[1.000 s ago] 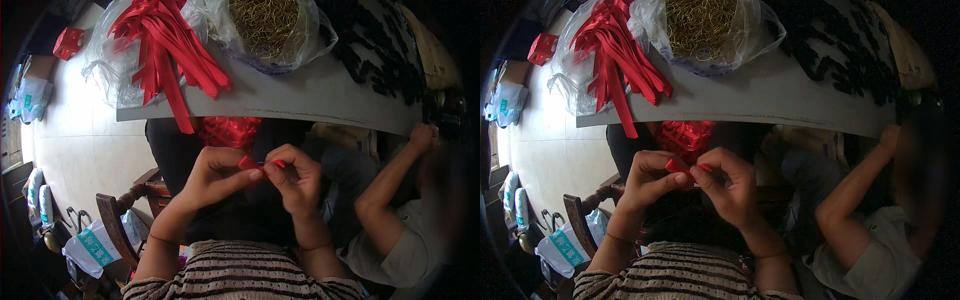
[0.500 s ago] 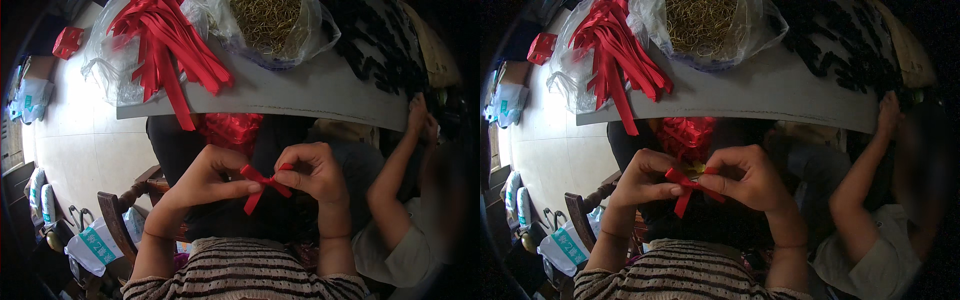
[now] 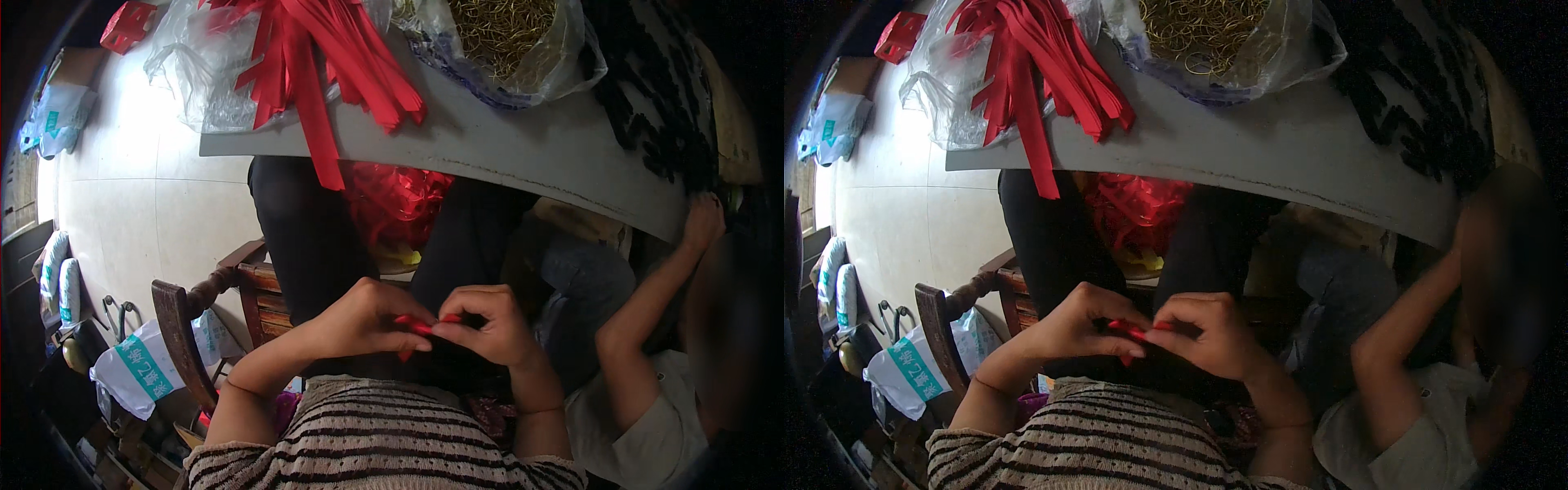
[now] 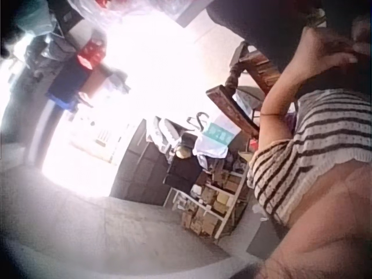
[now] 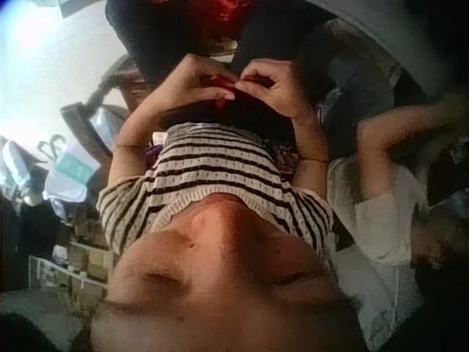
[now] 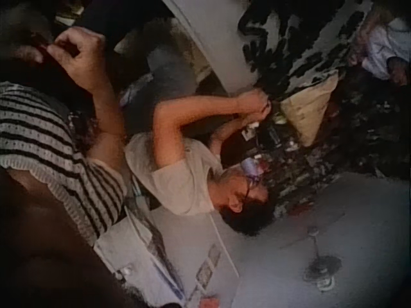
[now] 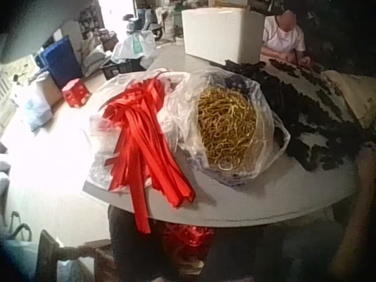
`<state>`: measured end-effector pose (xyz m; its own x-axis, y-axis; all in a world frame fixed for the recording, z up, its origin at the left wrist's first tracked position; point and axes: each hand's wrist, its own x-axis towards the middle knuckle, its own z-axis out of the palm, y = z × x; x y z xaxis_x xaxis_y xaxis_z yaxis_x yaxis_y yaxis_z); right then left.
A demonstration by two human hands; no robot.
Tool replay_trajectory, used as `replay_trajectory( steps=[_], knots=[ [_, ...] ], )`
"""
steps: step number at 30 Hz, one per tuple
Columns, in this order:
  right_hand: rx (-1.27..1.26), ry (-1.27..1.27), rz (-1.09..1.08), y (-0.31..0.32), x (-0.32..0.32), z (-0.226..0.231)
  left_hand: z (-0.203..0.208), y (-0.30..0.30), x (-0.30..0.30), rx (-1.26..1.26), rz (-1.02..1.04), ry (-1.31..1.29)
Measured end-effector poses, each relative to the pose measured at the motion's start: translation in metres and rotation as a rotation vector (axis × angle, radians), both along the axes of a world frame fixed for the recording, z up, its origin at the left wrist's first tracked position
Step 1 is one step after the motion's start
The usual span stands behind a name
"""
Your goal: Tying red ribbons into bows and attaching small gold rings.
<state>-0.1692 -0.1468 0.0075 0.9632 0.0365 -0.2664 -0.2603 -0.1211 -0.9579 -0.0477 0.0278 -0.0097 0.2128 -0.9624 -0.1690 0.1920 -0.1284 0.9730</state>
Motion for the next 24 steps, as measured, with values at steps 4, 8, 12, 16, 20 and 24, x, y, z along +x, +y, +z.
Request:
replay_trajectory(
  steps=[4, 8, 12, 16, 20, 24],
  knots=[
    [-0.097, -0.109, -0.107, 0.019, 0.007, 0.0, -0.006, 0.013, -0.008, 0.171, 0.237, 0.244],
    [0.066, 0.033, -0.196, 0.044, -0.007, -0.019, -0.018, 0.02, -0.021, 0.139, 0.386, 0.567],
    [-0.658, -0.262, -0.117, 0.022, 0.032, -0.052, -0.031, 0.016, -0.005, 0.259, 0.589, 0.199],
    [-1.259, -0.109, 0.049, 0.019, 0.073, -0.106, -0.057, 0.003, 0.025, 0.338, 0.528, -0.48],
    [-1.421, -0.326, 0.074, 0.007, 0.081, -0.121, -0.051, -0.01, 0.039, 0.351, 0.535, -1.036],
    [-1.227, -0.265, 0.145, 0.011, 0.068, -0.106, -0.058, -0.012, 0.023, 0.223, 0.328, -0.764]
  ],
)
